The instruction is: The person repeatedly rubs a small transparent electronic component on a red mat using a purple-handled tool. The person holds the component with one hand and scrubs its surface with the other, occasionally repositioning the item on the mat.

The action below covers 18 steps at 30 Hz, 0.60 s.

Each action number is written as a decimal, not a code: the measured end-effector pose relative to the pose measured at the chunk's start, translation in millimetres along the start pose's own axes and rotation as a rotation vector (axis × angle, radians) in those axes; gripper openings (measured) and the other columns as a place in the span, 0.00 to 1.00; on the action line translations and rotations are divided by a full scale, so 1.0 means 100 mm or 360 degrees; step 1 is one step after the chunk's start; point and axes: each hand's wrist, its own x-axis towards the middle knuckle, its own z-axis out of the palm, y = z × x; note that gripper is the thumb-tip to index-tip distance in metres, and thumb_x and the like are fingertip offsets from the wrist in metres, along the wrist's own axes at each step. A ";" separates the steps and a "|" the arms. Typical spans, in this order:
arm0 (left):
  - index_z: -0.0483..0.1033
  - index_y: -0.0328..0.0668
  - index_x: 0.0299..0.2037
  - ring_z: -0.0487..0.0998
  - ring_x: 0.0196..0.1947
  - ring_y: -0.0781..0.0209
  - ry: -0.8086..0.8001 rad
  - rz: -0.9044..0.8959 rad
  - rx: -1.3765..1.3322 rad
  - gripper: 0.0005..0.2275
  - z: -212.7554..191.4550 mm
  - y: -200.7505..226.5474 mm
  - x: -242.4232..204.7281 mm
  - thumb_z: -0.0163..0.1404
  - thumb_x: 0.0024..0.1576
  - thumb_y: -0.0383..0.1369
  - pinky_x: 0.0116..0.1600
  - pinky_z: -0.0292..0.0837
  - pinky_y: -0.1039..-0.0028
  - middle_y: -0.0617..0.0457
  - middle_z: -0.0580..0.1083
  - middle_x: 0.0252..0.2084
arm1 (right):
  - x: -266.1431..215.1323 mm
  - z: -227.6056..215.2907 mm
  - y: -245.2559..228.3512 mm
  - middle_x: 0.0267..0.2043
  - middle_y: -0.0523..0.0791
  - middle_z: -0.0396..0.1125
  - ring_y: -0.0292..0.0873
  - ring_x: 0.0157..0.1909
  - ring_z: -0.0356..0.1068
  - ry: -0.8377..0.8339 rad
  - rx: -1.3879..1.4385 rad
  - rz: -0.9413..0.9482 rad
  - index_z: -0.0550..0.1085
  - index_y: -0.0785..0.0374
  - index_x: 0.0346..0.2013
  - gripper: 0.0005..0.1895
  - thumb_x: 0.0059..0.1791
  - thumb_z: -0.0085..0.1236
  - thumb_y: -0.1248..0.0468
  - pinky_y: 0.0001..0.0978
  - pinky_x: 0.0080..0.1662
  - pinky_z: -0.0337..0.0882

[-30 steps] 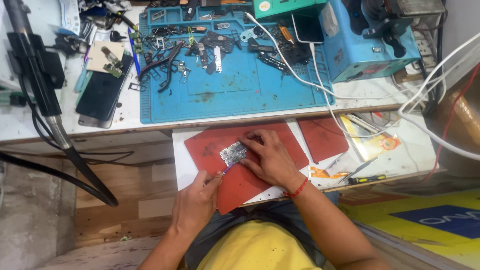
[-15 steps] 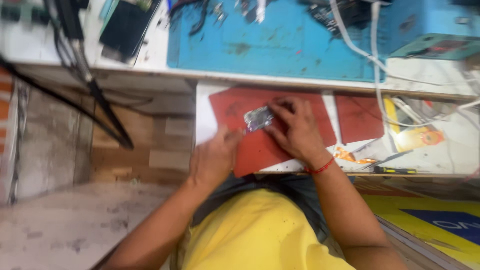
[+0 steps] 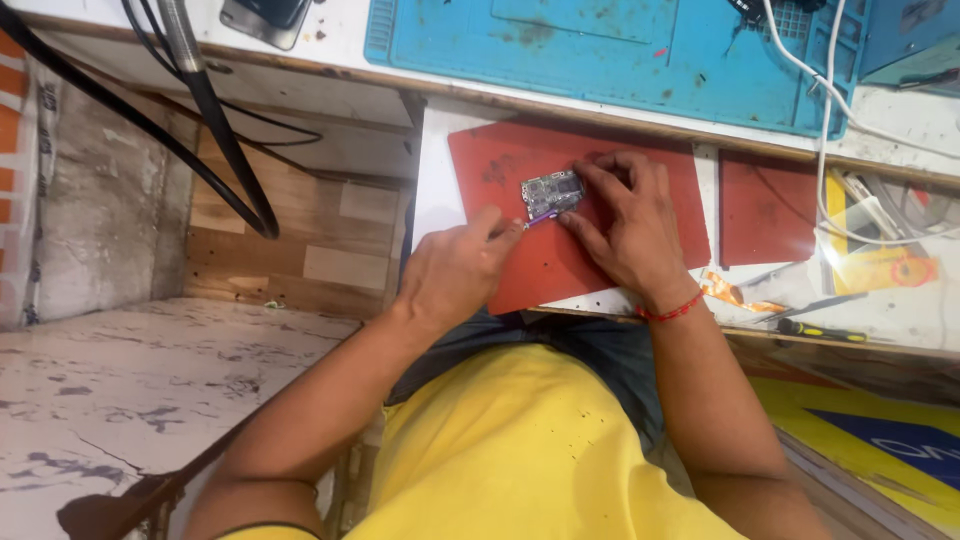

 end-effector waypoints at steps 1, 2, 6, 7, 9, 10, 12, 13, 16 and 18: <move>0.80 0.45 0.48 0.80 0.28 0.51 -0.0030 0.0010 0.0025 0.11 0.01 -0.02 0.03 0.52 0.56 0.25 0.30 0.75 0.62 0.51 0.73 0.38 | 0.03 0.00 0.00 0.57 0.50 0.65 0.56 0.59 0.62 0.0003 -0.0022 -0.0012 0.76 0.60 0.58 0.27 0.45 0.72 0.60 0.47 0.59 0.67; 0.80 0.44 0.49 0.80 0.28 0.51 -0.0059 0.0020 0.0050 0.12 0.00 -0.05 0.06 0.52 0.55 0.25 0.30 0.75 0.61 0.50 0.73 0.37 | 0.06 -0.02 0.01 0.57 0.50 0.65 0.56 0.59 0.62 0.0007 -0.0043 -0.0024 0.76 0.61 0.58 0.27 0.45 0.72 0.61 0.47 0.58 0.67; 0.80 0.45 0.47 0.81 0.31 0.49 -0.0095 0.0059 0.0026 0.12 -0.04 -0.09 0.15 0.51 0.54 0.25 0.32 0.77 0.61 0.51 0.74 0.40 | 0.04 0.00 -0.01 0.56 0.49 0.66 0.55 0.57 0.63 0.0038 -0.0045 -0.0046 0.76 0.62 0.59 0.28 0.45 0.72 0.60 0.47 0.58 0.68; 0.80 0.45 0.47 0.81 0.31 0.50 -0.0096 0.0074 0.0026 0.12 -0.03 -0.05 0.15 0.51 0.53 0.25 0.32 0.76 0.60 0.51 0.74 0.40 | 0.04 -0.01 0.00 0.56 0.49 0.66 0.55 0.58 0.63 0.0040 -0.0045 -0.0052 0.76 0.61 0.59 0.28 0.45 0.72 0.60 0.47 0.58 0.68; 0.80 0.46 0.45 0.81 0.30 0.48 -0.0063 0.0003 0.0021 0.10 -0.02 -0.01 0.15 0.51 0.55 0.25 0.31 0.76 0.59 0.51 0.74 0.40 | 0.04 -0.02 0.00 0.57 0.49 0.66 0.55 0.58 0.63 0.0042 -0.0033 -0.0069 0.76 0.61 0.59 0.28 0.45 0.71 0.61 0.46 0.59 0.68; 0.81 0.46 0.44 0.80 0.28 0.47 -0.0029 -0.0083 0.0017 0.08 -0.03 0.00 0.14 0.52 0.57 0.26 0.30 0.75 0.59 0.51 0.75 0.40 | 0.05 -0.01 -0.01 0.57 0.49 0.66 0.55 0.58 0.63 0.0030 -0.0032 -0.0059 0.76 0.61 0.59 0.28 0.45 0.71 0.61 0.46 0.58 0.68; 0.81 0.46 0.44 0.80 0.26 0.46 -0.0029 -0.0130 -0.0004 0.08 -0.02 0.01 0.15 0.52 0.58 0.28 0.29 0.75 0.58 0.50 0.74 0.39 | 0.08 -0.01 -0.01 0.56 0.49 0.66 0.55 0.57 0.63 0.0022 -0.0041 -0.0022 0.76 0.61 0.58 0.28 0.45 0.72 0.61 0.46 0.57 0.68; 0.81 0.46 0.45 0.80 0.27 0.47 -0.0059 -0.0110 -0.0033 0.08 0.01 0.04 0.14 0.52 0.58 0.28 0.30 0.75 0.58 0.51 0.74 0.38 | 0.07 -0.02 0.00 0.56 0.50 0.65 0.55 0.57 0.63 0.0029 -0.0043 -0.0026 0.76 0.61 0.58 0.28 0.45 0.72 0.61 0.46 0.57 0.68; 0.82 0.47 0.44 0.80 0.27 0.45 -0.0073 -0.0193 -0.0035 0.07 0.06 0.08 0.06 0.53 0.59 0.29 0.30 0.75 0.58 0.49 0.73 0.37 | 0.02 -0.02 0.01 0.56 0.50 0.65 0.55 0.58 0.63 0.0020 -0.0042 -0.0041 0.76 0.61 0.59 0.28 0.45 0.72 0.61 0.47 0.58 0.68; 0.82 0.46 0.45 0.80 0.28 0.46 -0.0041 -0.0141 -0.0004 0.07 0.03 0.03 0.07 0.52 0.60 0.29 0.30 0.75 0.58 0.49 0.74 0.38 | 0.06 0.01 0.00 0.56 0.49 0.66 0.55 0.57 0.63 0.0041 -0.0047 -0.0046 0.76 0.61 0.58 0.28 0.45 0.72 0.61 0.46 0.58 0.68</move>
